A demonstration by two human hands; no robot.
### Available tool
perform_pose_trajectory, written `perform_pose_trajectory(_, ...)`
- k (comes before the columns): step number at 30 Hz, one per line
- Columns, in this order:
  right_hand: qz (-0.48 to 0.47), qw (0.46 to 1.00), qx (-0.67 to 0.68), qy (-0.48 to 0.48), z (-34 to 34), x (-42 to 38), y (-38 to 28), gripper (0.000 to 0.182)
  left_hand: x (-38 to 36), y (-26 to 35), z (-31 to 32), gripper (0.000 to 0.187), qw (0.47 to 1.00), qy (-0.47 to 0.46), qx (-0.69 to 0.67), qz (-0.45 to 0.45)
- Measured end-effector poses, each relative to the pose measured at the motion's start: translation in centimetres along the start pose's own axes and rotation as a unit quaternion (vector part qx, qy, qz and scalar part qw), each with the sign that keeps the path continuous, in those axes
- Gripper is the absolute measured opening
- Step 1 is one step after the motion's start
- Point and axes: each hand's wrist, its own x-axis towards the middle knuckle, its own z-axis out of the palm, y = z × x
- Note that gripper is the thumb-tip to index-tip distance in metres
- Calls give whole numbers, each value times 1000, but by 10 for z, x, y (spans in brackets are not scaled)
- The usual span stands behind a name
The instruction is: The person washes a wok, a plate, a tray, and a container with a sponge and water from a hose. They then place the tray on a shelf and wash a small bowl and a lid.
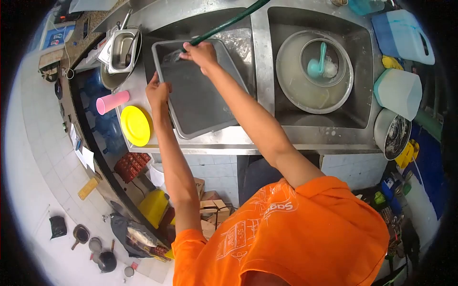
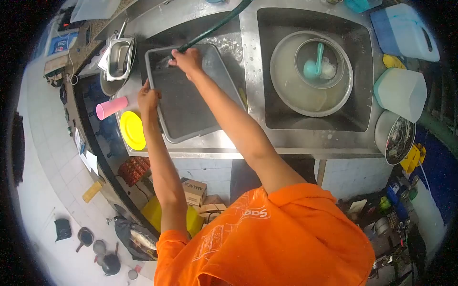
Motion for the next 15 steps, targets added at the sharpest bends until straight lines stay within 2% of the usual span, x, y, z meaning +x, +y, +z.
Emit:
perform_pose_trajectory(3,6,999,-29,26,1,-10,0,21,37,-22,7,55,998,-47,-23,-16)
perform_pose_trajectory(4,-3,999,2,39,1,2,5,22,42,-21,12,55,998,-47,-25,-17)
perform_pose_trajectory(7,-21,999,-18,41,8,28,18,22,52,-19,21,45,997,-70,22,-12)
perform_pose_trajectory(8,-29,998,44,32,12,11,11,24,60,-21,24,44,992,-73,98,-12)
perform_pose_trajectory(9,-29,998,42,32,9,-15,6,24,67,-23,28,44,982,-74,173,-11)
perform_pose_trajectory(10,-13,999,6,34,1,-34,6,25,78,-27,33,55,962,-73,262,24)
perform_pose_trajectory(13,20,996,-80,23,-25,-32,18,22,82,-31,35,65,967,-66,247,20)
perform_pose_trajectory(14,40,991,-124,11,-32,-27,20,19,68,-7,33,70,952,-88,291,-19)
perform_pose_trajectory(15,39,992,-119,19,-31,-14,20,19,62,-3,32,70,950,-95,296,-16)
